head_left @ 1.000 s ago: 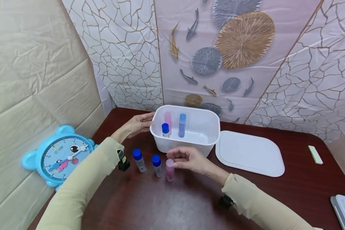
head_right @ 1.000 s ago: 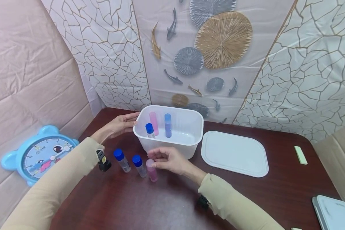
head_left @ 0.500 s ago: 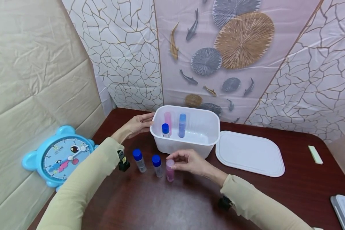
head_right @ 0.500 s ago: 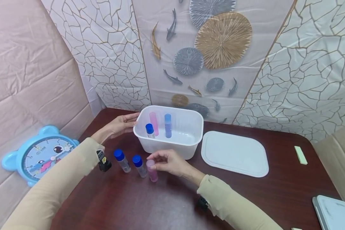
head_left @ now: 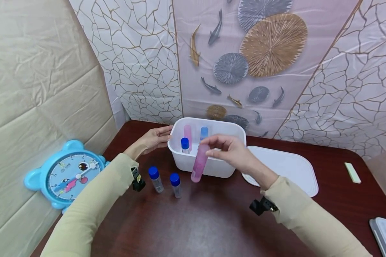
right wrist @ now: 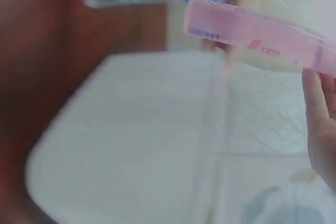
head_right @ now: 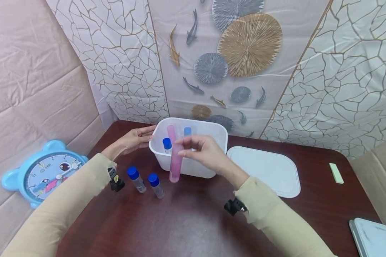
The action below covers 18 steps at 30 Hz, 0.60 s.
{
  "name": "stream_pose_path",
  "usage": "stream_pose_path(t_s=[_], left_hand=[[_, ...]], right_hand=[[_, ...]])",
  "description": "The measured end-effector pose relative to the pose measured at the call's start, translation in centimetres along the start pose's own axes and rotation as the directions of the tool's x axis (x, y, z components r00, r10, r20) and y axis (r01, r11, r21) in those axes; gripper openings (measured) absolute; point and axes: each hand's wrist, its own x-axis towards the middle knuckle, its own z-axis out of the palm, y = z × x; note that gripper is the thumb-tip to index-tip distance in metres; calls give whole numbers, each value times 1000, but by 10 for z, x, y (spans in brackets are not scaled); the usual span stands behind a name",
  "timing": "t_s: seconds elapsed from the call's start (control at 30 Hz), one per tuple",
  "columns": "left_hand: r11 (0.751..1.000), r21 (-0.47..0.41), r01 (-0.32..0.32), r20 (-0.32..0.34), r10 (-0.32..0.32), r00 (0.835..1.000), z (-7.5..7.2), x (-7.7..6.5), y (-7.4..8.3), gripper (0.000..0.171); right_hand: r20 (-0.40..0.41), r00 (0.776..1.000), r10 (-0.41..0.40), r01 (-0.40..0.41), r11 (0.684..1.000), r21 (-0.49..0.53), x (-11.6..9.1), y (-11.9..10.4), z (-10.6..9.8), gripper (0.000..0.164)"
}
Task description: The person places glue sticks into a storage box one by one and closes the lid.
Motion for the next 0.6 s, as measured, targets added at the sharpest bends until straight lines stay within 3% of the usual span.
stream_pose_path(t_s=[0.13, 0.27, 0.4, 0.6], left_hand=[[1000, -10, -2, 4, 3, 1000, 1, 0, 0, 57], [1000, -16, 0, 6, 0, 1000, 1, 0, 0, 57], [1000, -25, -2, 8, 2, 1000, 1, -1, 0, 58], [1000, -30, -9, 9, 9, 1000, 1, -1, 0, 58]], right_hand=[[-94, 995, -41, 46, 997, 55, 12, -13, -16, 25], [-174, 984, -44, 68, 988, 136, 25, -11, -27, 23], [-234, 972, -7, 42, 988, 146, 36, 3, -29, 21], [-266, 960, 82, -67, 995, 68, 49, 39, -23, 29]])
